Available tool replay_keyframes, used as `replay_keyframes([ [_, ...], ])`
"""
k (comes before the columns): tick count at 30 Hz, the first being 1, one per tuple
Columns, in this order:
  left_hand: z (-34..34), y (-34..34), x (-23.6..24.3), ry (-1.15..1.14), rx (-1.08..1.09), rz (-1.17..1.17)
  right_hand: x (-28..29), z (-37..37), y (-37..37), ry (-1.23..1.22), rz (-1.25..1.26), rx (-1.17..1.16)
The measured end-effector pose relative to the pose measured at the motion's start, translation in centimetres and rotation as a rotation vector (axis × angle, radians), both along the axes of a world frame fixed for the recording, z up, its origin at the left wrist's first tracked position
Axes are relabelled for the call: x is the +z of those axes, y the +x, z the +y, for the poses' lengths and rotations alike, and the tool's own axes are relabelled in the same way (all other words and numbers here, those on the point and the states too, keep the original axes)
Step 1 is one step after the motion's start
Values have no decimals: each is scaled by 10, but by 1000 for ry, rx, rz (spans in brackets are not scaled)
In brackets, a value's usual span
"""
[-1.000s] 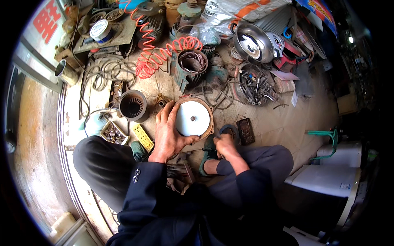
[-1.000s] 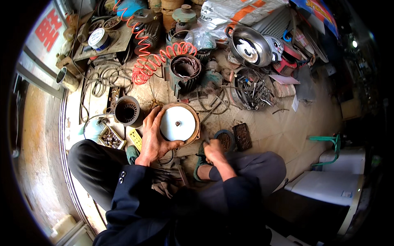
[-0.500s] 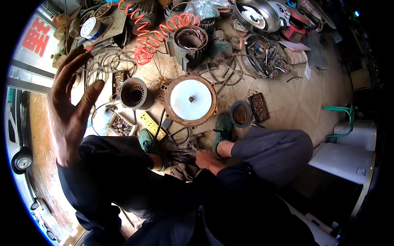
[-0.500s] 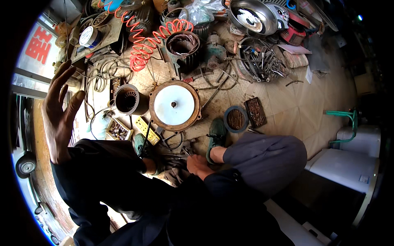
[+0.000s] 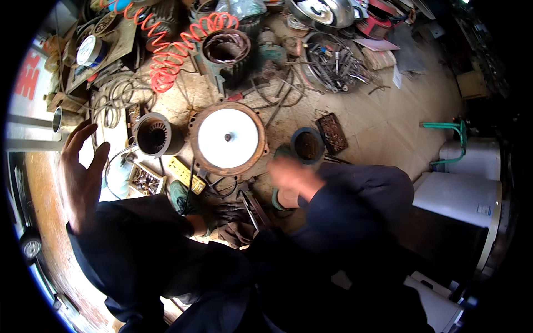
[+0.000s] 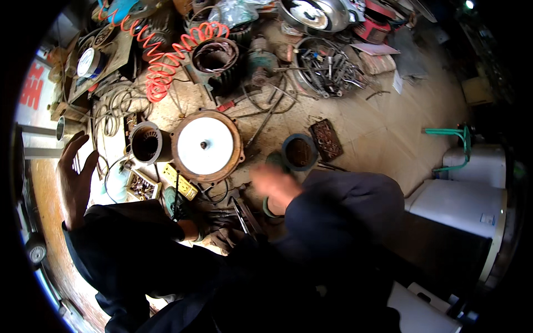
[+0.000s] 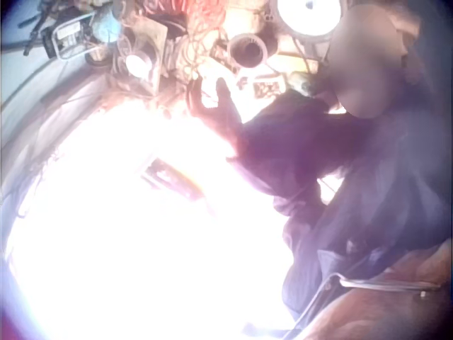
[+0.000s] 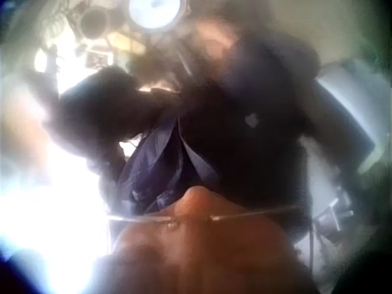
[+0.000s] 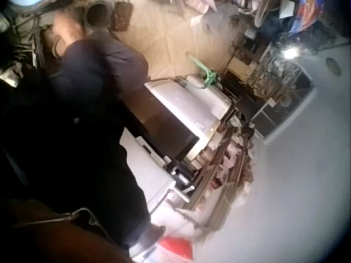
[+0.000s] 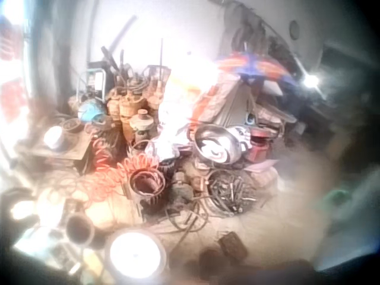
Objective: The person sits on the floor and uses a hammer and a screwdriver to work on a circular mechanical part. They hammer a small metal piece into the center of the part, then use a screwdriver to tighten a screw. The person also handles small metal rings and other components from a nearby container.
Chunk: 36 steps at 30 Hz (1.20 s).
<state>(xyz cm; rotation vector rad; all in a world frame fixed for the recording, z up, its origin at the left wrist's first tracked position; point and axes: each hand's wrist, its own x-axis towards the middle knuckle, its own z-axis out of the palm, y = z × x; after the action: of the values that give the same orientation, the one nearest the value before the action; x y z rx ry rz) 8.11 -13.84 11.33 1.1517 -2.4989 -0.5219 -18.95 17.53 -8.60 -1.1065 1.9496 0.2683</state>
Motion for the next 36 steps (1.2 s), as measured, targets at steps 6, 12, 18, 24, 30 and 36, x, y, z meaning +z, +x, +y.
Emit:
replay_keyframes([
  [6,6,20,5,-43,27,-115,146,4,-184,-471,462,88],
  [12,5,11,3,-98,27,-194,143,117,-270,-805,177,-762],
  [18,-4,30,5,-179,83,-353,-94,222,-161,-763,48,-1314],
  [24,-7,34,-1,-181,1,-387,-185,164,-46,-322,43,-882],
  [30,24,6,12,-92,49,-267,-208,110,-6,-312,49,-393],
  [36,23,3,9,26,35,-129,-207,95,24,-565,45,22],
])
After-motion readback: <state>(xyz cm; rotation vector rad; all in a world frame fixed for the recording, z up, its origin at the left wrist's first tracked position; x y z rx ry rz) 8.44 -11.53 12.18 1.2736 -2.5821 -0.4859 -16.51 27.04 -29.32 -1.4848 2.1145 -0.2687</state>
